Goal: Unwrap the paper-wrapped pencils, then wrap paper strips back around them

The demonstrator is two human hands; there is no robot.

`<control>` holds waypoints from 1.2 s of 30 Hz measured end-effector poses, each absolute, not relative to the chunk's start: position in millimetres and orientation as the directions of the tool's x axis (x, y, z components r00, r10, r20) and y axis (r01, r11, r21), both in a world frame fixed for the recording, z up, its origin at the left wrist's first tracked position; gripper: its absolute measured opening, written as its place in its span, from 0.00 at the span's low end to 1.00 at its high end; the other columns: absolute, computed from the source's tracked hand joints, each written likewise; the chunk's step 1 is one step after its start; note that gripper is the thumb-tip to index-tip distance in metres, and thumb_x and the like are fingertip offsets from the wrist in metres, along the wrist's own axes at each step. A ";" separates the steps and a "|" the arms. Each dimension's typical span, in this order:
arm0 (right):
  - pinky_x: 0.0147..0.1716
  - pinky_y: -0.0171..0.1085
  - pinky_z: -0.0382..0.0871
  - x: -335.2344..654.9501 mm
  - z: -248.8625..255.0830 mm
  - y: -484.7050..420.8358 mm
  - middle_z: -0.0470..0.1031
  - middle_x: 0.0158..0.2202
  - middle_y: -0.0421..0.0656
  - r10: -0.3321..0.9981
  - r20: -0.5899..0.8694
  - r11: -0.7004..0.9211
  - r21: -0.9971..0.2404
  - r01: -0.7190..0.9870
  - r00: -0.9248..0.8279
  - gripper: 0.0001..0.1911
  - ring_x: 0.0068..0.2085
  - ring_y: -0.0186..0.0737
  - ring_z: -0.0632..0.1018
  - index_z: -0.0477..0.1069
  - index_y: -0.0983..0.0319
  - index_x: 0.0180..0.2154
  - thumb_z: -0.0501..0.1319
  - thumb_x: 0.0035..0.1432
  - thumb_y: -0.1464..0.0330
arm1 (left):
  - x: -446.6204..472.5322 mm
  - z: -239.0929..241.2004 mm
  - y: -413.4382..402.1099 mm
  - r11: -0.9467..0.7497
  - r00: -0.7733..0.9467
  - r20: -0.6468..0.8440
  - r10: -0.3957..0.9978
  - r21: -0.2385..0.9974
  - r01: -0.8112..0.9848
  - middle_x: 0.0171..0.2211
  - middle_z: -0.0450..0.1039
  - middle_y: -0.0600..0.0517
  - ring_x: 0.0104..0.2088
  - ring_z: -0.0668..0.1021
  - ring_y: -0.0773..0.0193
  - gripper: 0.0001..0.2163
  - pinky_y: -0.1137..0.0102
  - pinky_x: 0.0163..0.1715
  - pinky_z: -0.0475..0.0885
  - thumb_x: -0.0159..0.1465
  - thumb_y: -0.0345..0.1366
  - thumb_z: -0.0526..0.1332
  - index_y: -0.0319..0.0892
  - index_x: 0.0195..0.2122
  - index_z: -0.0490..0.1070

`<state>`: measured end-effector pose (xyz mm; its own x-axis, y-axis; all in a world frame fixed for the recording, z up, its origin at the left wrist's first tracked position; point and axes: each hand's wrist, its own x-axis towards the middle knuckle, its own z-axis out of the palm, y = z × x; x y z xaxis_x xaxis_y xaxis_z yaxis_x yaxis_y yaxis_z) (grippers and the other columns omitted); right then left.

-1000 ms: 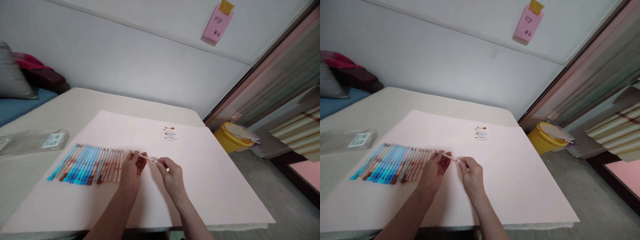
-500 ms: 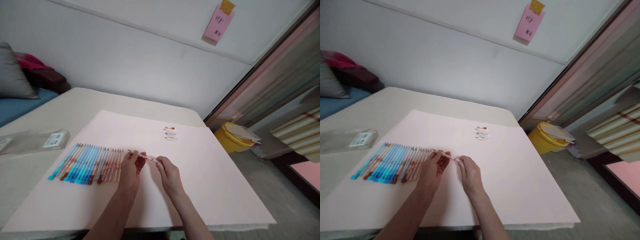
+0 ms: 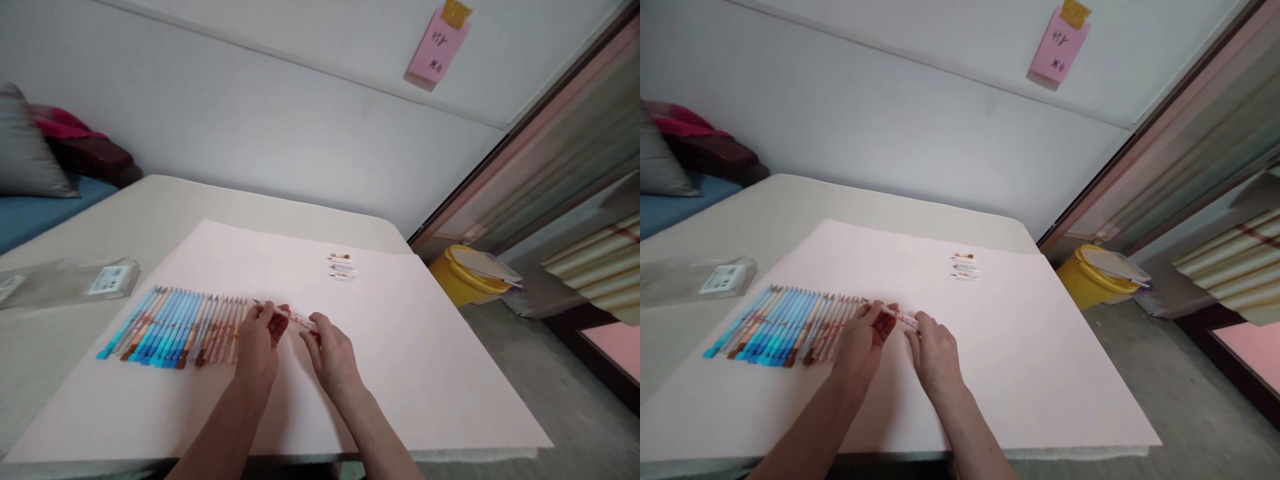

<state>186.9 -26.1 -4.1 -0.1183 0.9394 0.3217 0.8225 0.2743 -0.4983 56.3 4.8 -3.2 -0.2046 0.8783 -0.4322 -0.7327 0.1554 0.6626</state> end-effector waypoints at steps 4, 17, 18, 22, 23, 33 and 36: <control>0.24 0.31 0.59 189.5 -8.1 -25.1 0.73 0.25 0.42 0.936 0.306 0.294 -0.417 0.860 -0.172 0.15 0.24 0.35 0.72 0.67 0.62 0.37 0.45 0.66 0.63 | 55.2 -3.0 4.8 0.184 -0.162 -0.433 0.887 0.652 -0.736 0.30 0.75 0.46 0.31 0.78 0.66 0.04 0.73 0.30 0.74 0.56 0.30 0.62 0.38 0.29 0.66; 0.24 0.30 0.57 189.7 -8.7 -23.9 0.74 0.25 0.41 0.939 0.288 0.299 -0.406 0.864 -0.190 0.15 0.23 0.34 0.72 0.67 0.62 0.36 0.45 0.66 0.63 | 56.0 -4.4 2.8 0.188 -0.151 -0.426 0.892 0.654 -0.733 0.29 0.75 0.46 0.30 0.78 0.67 0.04 0.74 0.30 0.73 0.56 0.31 0.62 0.38 0.28 0.66; 0.23 0.30 0.57 190.0 -8.8 -23.9 0.74 0.24 0.41 0.942 0.281 0.290 -0.404 0.868 -0.184 0.16 0.22 0.33 0.72 0.67 0.62 0.35 0.45 0.66 0.62 | 56.1 -4.1 2.6 0.189 -0.150 -0.428 0.891 0.651 -0.735 0.29 0.75 0.47 0.30 0.78 0.66 0.04 0.74 0.29 0.73 0.56 0.31 0.62 0.38 0.28 0.66; 0.25 0.31 0.59 189.2 -6.7 -24.8 0.75 0.27 0.41 0.942 0.302 0.275 -0.437 0.857 -0.148 0.13 0.24 0.35 0.73 0.66 0.62 0.42 0.51 0.63 0.61 | 56.4 -4.7 2.8 0.180 -0.160 -0.434 0.887 0.642 -0.745 0.29 0.75 0.47 0.31 0.78 0.66 0.04 0.73 0.30 0.74 0.56 0.30 0.62 0.38 0.29 0.67; 0.26 0.31 0.60 188.7 -5.8 -25.2 0.75 0.29 0.42 0.940 0.312 0.276 -0.446 0.851 -0.142 0.13 0.25 0.35 0.73 0.65 0.62 0.44 0.52 0.62 0.62 | 56.3 -5.3 3.0 0.177 -0.164 -0.434 0.886 0.643 -0.745 0.29 0.75 0.47 0.31 0.78 0.66 0.04 0.73 0.30 0.74 0.56 0.30 0.62 0.38 0.29 0.67; 0.22 0.30 0.57 189.7 -3.8 -22.9 0.70 0.19 0.38 0.985 0.140 0.160 -0.580 0.798 -0.096 0.20 0.19 0.33 0.70 0.65 0.60 0.28 0.43 0.66 0.59 | 56.4 -4.8 3.9 0.180 -0.159 -0.424 0.891 0.654 -0.735 0.29 0.75 0.47 0.31 0.78 0.65 0.04 0.73 0.30 0.74 0.55 0.31 0.63 0.39 0.29 0.67; 0.23 0.30 0.57 189.9 -4.3 -23.9 0.72 0.21 0.38 0.980 0.184 0.167 -0.553 0.816 -0.076 0.15 0.21 0.34 0.72 0.66 0.60 0.34 0.50 0.63 0.57 | 56.4 -4.8 4.2 0.186 -0.165 -0.435 0.885 0.656 -0.732 0.29 0.75 0.47 0.31 0.78 0.65 0.04 0.73 0.29 0.74 0.56 0.30 0.62 0.39 0.29 0.67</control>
